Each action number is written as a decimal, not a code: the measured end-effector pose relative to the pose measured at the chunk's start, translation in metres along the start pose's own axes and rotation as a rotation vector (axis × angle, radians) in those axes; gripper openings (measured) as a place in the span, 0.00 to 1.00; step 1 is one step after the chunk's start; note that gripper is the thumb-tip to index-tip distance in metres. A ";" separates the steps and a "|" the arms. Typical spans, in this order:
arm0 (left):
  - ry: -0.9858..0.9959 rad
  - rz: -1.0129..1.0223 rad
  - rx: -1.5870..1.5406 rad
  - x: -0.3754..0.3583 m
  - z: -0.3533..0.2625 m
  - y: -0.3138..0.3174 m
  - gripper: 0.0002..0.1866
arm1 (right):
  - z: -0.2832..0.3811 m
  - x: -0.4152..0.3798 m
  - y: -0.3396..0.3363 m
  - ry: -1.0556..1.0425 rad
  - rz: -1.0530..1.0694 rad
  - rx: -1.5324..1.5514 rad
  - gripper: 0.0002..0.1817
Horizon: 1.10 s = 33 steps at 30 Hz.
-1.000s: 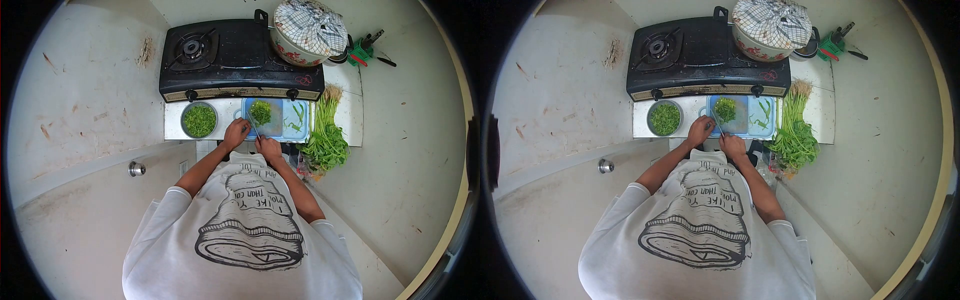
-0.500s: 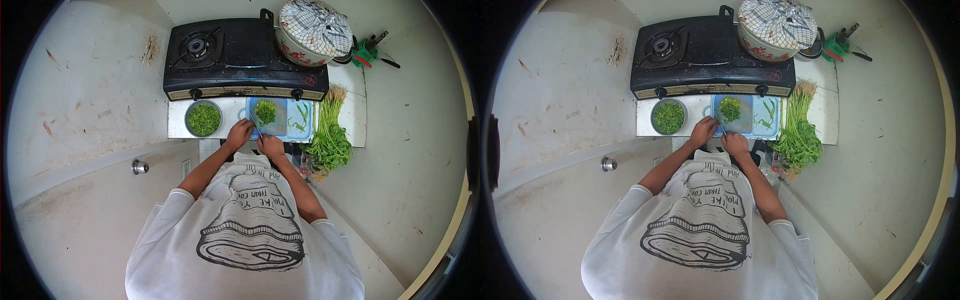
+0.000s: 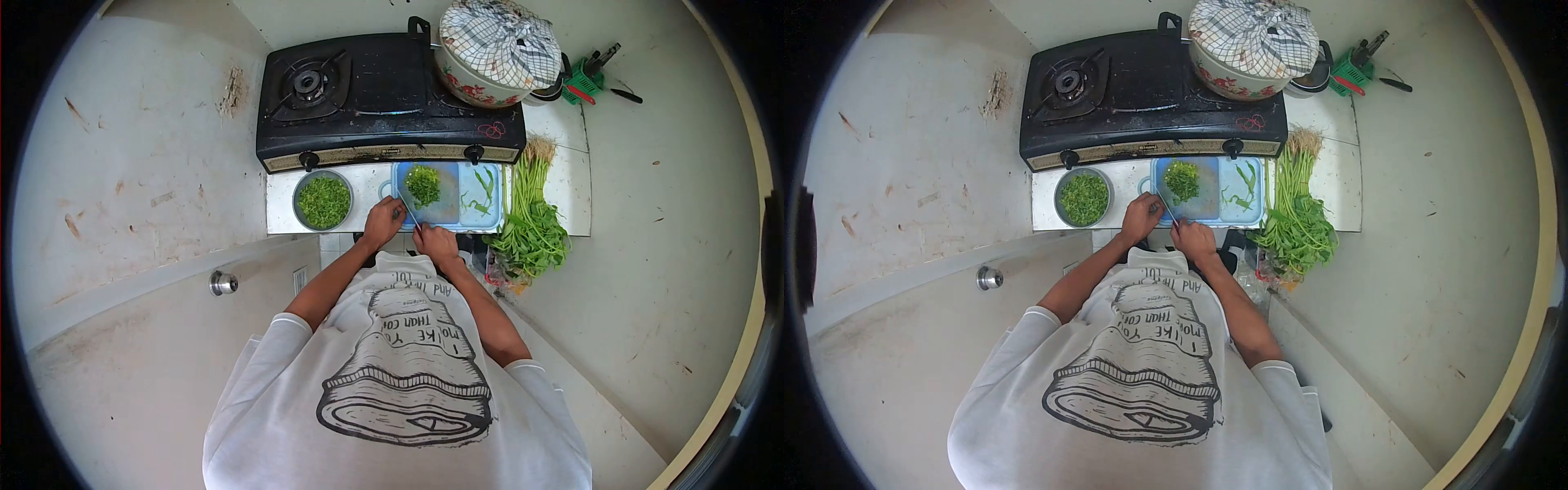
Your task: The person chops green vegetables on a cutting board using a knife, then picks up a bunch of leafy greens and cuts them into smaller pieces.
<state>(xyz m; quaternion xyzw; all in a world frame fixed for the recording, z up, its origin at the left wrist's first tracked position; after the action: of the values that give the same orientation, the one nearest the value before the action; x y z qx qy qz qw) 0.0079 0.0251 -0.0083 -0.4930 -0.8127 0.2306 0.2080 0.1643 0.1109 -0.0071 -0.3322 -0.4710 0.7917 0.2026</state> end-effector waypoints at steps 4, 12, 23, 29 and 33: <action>0.046 0.015 0.054 -0.003 -0.006 -0.002 0.06 | 0.001 0.009 0.004 -0.035 0.007 0.032 0.25; 0.152 0.032 0.097 -0.009 -0.009 -0.008 0.06 | -0.002 0.007 0.002 -0.029 -0.018 0.053 0.24; 0.133 0.054 0.105 -0.006 -0.004 -0.007 0.05 | -0.004 0.006 0.000 -0.069 0.001 0.016 0.24; 0.142 0.051 0.114 -0.005 -0.007 -0.009 0.05 | 0.007 0.011 -0.003 -0.025 0.051 0.004 0.24; 0.076 0.080 0.121 -0.004 -0.007 -0.009 0.05 | 0.007 0.013 0.000 -0.036 0.056 0.000 0.25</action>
<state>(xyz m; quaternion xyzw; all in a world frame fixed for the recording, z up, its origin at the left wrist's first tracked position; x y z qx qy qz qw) 0.0069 0.0192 0.0018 -0.5201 -0.7682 0.2688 0.2589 0.1499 0.1152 -0.0091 -0.3311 -0.4650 0.8029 0.1717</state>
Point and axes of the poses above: each hand's wrist, its own x-axis towards the middle knuckle, its own y-axis out of the palm, z = x × y, the point moved 4 cm from there along x, towards the middle knuckle, and after that the axes turned 10 degrees about y, right-handed, at the moved point
